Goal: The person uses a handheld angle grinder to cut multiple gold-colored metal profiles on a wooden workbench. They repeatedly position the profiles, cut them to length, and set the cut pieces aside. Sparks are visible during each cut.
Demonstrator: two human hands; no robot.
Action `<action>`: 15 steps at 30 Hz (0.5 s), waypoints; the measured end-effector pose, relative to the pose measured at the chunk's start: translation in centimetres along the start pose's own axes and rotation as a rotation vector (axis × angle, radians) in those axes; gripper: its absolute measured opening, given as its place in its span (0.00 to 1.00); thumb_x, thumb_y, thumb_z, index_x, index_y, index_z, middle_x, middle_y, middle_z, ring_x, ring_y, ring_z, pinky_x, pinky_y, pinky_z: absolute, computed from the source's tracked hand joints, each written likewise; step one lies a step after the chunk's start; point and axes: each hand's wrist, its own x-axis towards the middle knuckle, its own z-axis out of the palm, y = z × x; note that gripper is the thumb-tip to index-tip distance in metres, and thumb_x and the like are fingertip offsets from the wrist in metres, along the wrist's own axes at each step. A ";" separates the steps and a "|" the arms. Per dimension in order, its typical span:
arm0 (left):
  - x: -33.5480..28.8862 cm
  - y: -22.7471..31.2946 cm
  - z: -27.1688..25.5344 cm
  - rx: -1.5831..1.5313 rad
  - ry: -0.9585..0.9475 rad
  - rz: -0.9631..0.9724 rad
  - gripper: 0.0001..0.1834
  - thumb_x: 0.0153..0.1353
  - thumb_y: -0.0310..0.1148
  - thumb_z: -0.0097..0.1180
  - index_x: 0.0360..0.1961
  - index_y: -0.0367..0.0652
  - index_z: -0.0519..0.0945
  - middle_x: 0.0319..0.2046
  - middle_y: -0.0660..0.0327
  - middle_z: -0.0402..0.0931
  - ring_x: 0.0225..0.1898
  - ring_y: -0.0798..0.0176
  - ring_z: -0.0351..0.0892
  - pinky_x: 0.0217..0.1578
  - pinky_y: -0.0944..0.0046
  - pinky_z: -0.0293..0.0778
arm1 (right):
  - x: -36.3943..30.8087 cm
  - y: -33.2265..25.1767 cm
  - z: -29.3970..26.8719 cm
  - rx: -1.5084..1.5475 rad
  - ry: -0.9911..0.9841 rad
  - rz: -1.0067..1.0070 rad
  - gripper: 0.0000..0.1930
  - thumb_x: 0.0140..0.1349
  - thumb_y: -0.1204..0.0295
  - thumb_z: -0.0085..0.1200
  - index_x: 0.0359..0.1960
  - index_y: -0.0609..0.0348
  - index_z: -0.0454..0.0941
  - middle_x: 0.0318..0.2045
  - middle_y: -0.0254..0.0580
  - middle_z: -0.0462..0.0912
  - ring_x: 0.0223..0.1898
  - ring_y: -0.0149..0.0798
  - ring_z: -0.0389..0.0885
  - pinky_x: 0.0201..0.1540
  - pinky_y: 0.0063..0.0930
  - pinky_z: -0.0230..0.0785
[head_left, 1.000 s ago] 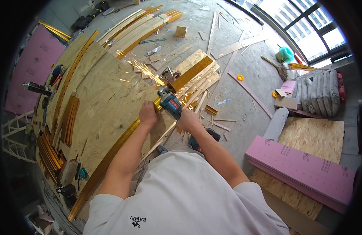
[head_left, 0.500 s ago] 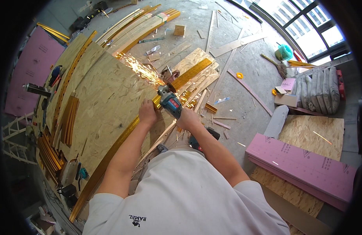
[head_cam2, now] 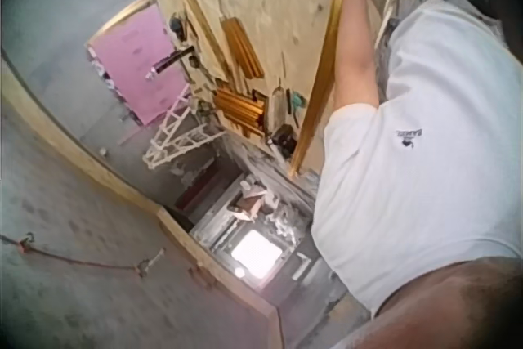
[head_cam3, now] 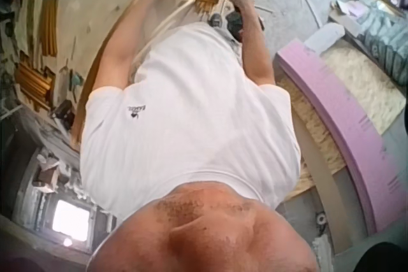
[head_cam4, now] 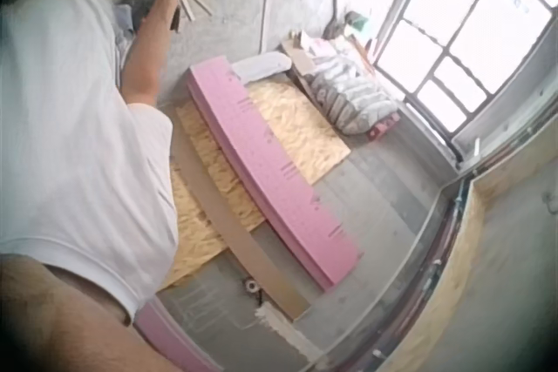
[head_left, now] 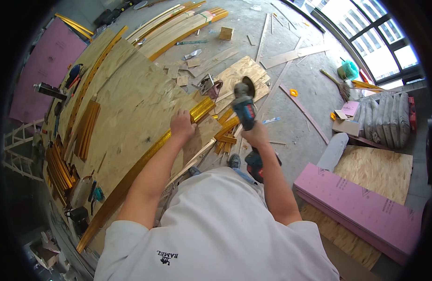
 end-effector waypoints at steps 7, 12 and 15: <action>-0.4 -0.3 0.6 0.038 0.011 -0.079 0.24 0.47 0.41 0.69 0.42 0.40 0.78 0.47 0.52 0.74 0.54 0.50 0.71 0.55 0.51 0.69 | -3.3 13.1 -2.2 0.000 -0.011 0.267 0.15 0.44 0.66 0.63 0.30 0.65 0.79 0.21 0.44 0.81 0.20 0.37 0.80 0.26 0.38 0.71; -3.8 -0.2 -0.7 -0.031 0.130 -0.056 0.34 0.46 0.43 0.69 0.54 0.39 0.75 0.52 0.51 0.72 0.56 0.49 0.70 0.57 0.50 0.67 | -9.0 21.3 -2.7 0.054 -0.134 0.561 0.14 0.43 0.68 0.65 0.27 0.67 0.77 0.20 0.42 0.78 0.17 0.37 0.77 0.21 0.39 0.70; -8.8 -1.6 -1.4 -0.120 0.245 -0.075 0.35 0.47 0.42 0.68 0.57 0.40 0.73 0.55 0.52 0.70 0.58 0.48 0.68 0.58 0.50 0.66 | -13.1 24.2 -3.6 0.145 -0.167 0.521 0.14 0.42 0.70 0.65 0.25 0.69 0.78 0.20 0.43 0.78 0.20 0.38 0.78 0.24 0.38 0.71</action>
